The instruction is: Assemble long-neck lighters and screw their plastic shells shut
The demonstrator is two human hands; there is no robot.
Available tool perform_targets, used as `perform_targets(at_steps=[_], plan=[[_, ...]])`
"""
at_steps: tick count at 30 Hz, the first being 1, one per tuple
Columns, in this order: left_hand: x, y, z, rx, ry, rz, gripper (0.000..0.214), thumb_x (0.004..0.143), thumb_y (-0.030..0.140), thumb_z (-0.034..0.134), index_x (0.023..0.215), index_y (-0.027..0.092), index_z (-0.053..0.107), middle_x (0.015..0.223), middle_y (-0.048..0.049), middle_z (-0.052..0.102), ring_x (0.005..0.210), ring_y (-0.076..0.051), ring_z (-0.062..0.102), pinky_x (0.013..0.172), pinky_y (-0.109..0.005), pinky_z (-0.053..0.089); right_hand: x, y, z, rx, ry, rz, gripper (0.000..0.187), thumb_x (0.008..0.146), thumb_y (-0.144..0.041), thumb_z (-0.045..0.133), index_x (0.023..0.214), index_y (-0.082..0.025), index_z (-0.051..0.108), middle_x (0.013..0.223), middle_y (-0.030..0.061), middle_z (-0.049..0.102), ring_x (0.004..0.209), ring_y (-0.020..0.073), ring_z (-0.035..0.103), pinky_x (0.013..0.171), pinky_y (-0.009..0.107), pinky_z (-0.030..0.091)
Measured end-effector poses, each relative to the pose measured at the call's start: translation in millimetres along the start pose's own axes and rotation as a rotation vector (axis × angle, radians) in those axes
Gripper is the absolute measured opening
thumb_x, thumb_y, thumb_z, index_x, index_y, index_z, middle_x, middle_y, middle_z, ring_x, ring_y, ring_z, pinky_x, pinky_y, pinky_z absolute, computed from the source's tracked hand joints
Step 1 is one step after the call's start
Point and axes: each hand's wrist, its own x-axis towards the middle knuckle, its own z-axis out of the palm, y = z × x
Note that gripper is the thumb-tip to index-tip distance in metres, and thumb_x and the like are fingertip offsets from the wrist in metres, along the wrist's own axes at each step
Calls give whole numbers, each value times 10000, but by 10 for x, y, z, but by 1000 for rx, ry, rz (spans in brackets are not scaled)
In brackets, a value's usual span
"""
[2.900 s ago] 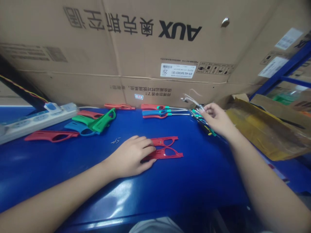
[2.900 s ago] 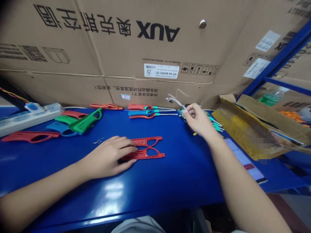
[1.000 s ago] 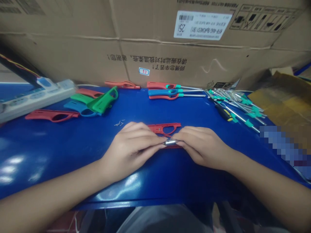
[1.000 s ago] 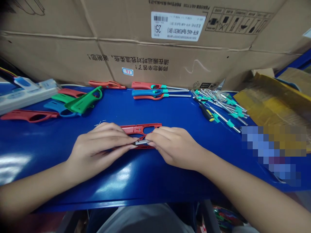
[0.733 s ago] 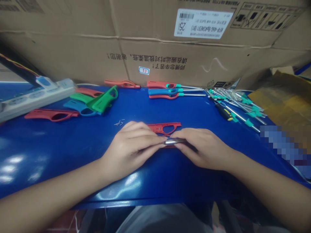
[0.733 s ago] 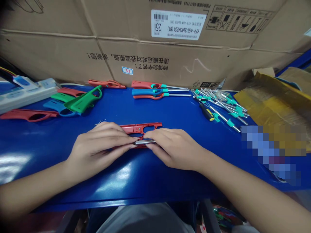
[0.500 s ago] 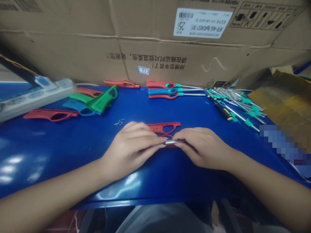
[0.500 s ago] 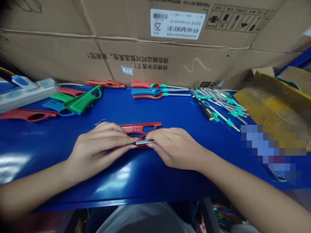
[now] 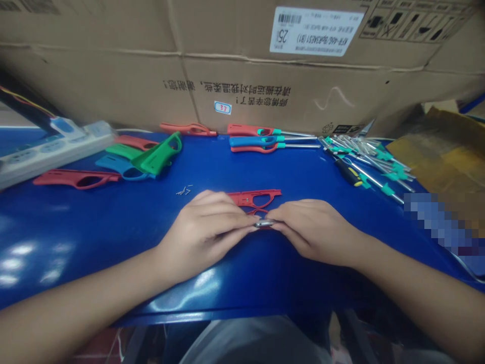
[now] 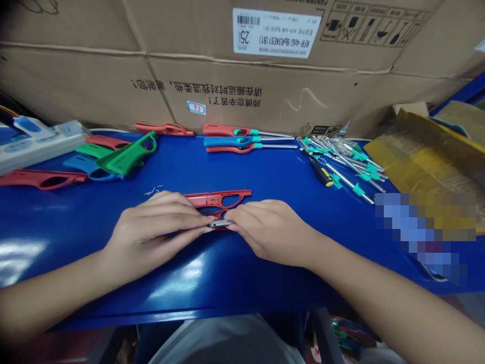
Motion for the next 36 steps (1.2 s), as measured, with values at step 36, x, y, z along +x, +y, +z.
perform_targets(at_steps=[36], plan=[[26, -36, -28, -96, -163, -292, 323, 1046, 254, 500, 1302, 209, 691, 1066, -45, 758, 936, -169, 678, 835, -293, 546, 17, -7, -216, 61, 105, 180, 141, 959, -245, 542, 822, -209, 547, 764, 40, 613, 716, 178, 513, 652, 324, 414]])
